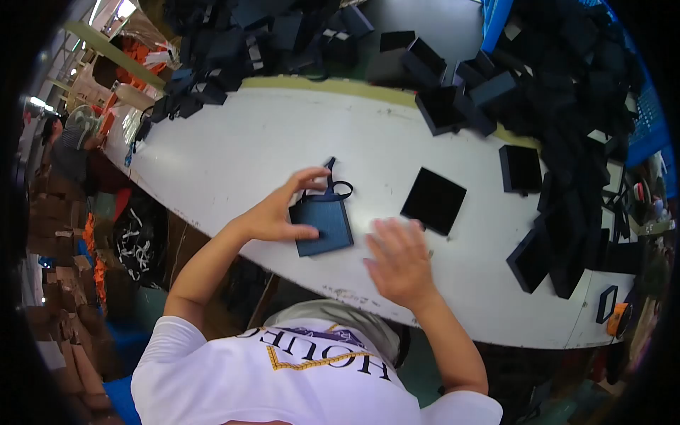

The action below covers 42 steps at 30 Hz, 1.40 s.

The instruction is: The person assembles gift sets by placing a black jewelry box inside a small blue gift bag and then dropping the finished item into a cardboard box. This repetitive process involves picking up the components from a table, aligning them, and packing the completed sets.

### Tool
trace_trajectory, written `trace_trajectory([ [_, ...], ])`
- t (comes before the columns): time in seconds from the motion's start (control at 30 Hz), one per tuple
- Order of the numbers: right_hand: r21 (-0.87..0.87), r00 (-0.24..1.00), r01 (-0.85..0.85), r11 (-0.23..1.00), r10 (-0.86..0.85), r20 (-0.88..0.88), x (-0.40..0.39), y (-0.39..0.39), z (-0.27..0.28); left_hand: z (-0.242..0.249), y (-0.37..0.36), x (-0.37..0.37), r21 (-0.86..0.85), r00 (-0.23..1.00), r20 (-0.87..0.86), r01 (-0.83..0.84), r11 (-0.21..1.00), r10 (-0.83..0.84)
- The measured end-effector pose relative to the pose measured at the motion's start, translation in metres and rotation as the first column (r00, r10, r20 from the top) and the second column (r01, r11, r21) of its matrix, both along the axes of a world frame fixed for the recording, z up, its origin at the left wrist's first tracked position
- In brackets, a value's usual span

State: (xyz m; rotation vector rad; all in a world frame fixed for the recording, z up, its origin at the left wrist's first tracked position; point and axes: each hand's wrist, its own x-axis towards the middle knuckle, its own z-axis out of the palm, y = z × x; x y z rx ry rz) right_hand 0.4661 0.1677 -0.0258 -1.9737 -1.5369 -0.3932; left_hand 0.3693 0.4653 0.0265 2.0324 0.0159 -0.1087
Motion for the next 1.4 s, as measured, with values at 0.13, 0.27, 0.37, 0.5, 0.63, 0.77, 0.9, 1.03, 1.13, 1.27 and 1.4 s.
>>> trace_trajectory([
  [0.13,-0.108,0.982,-0.168,0.980,0.156,-0.110,-0.044,0.028,0.012,-0.032,-0.012,-0.029,0.009,0.800,0.236,-0.570,0.822,0.552],
  [0.27,-0.051,0.975,-0.166,0.985,0.156,-0.158,-0.062,0.032,0.002,-0.017,-0.014,-0.054,0.267,0.866,0.030,-0.488,0.831,0.499],
  [0.37,-0.017,0.983,-0.118,0.993,0.115,-0.142,-0.072,0.032,-0.001,-0.012,-0.023,-0.056,0.358,0.953,0.060,-0.298,0.885,0.297],
  [0.5,-0.018,0.988,-0.058,0.998,0.054,-0.145,-0.083,0.034,0.000,-0.025,-0.025,-0.047,0.149,0.901,0.158,-0.426,0.893,0.403],
  [0.63,-0.008,0.989,0.063,0.998,-0.064,-0.134,-0.097,0.043,0.006,0.011,-0.042,-0.073,0.037,0.831,0.382,-0.450,0.892,0.404],
  [0.77,0.030,0.926,0.087,0.996,-0.069,-0.371,-0.104,0.053,0.007,0.000,-0.082,-0.108,0.521,0.856,0.372,-0.513,0.682,0.359],
  [0.9,0.080,0.884,0.167,0.983,-0.114,-0.452,-0.085,0.032,0.004,-0.022,-0.102,-0.109,0.504,0.828,0.219,-0.549,0.666,0.517],
  [1.03,-0.034,0.699,0.706,0.707,-0.704,-0.126,-0.012,0.026,0.034,-0.007,-0.111,-0.098,0.691,0.849,0.189,-0.472,0.547,0.494],
  [1.13,-0.251,0.481,0.837,0.487,-0.872,-0.086,0.027,0.037,0.027,-0.006,-0.111,-0.095,0.704,0.849,0.130,-0.443,0.555,0.513],
  [1.27,-0.447,0.414,0.736,0.509,-0.860,-0.297,0.033,0.037,0.032,-0.019,-0.106,-0.097,0.599,0.839,0.261,-0.528,0.602,0.477],
  [1.4,-0.326,0.704,0.613,0.720,-0.685,-0.189,0.014,0.017,0.025,-0.022,-0.086,-0.108,0.415,0.853,0.274,-0.521,0.745,0.444],
])
